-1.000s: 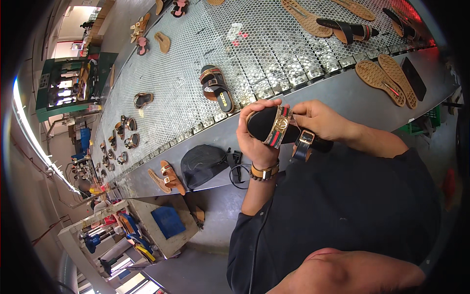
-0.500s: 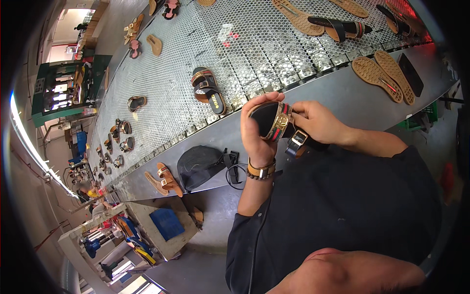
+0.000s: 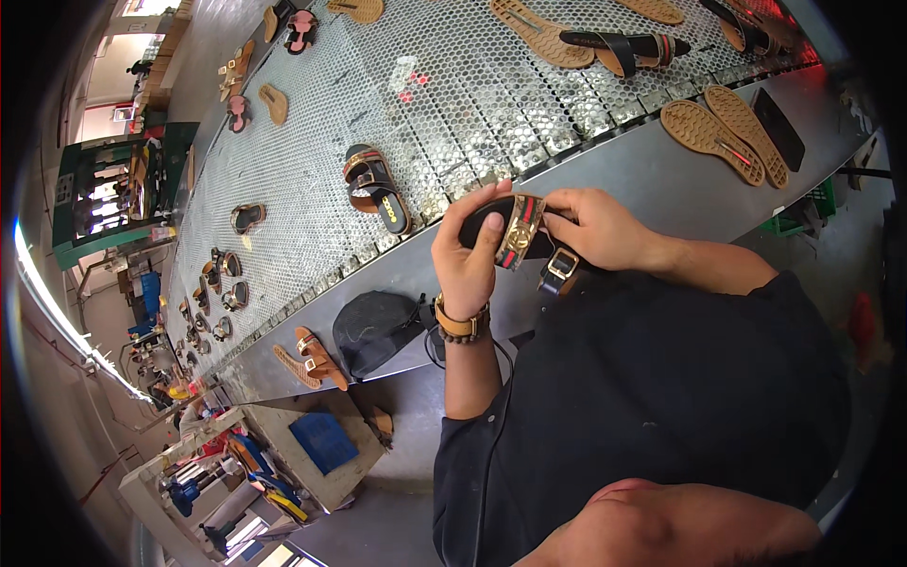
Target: The person assembles sandals by taking shoe soles and uppers from a conveyor belt and attaching the uppers to the soles by hand.
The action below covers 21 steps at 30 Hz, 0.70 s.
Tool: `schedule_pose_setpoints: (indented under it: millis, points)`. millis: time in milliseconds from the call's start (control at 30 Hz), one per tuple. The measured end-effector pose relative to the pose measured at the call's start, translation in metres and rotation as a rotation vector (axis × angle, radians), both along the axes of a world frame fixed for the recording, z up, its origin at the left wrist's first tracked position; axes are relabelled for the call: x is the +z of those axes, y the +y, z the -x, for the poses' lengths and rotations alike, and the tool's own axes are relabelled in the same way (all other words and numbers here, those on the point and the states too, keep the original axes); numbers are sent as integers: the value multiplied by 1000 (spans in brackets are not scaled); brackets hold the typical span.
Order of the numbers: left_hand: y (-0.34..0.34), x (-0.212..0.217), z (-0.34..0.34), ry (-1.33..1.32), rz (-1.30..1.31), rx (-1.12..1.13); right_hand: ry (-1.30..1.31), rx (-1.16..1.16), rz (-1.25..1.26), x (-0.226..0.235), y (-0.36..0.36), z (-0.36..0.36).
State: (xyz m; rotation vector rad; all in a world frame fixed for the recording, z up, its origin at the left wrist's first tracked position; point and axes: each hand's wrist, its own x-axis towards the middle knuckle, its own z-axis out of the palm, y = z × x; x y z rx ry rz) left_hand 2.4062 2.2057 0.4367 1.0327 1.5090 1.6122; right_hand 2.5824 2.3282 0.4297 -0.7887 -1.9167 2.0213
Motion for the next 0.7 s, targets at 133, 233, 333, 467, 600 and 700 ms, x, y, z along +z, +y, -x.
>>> schedule_pose_setpoints:
  millis: [133, 233, 333, 467, 600, 700]
  points:
    - [24, -15, -22, -96, -17, 31, -90, 159, 60, -13, 33, -19]
    - [30, -13, -31, -130, 26, 47, 73, 108, 361, -29, 36, -30]
    - [32, -12, -37, -246, 65, 101, 140, 242, 814, -20, 58, -43]
    - [54, -12, -68, -379, 29, 221, -25, 294, 616, -6, 100, -86]
    - [88, -8, -108, -439, -128, 433, 45, 151, 448, -9, 157, -135]
    - [108, -17, -140, -507, -247, 515, 154, -131, 578, -6, 182, -147]
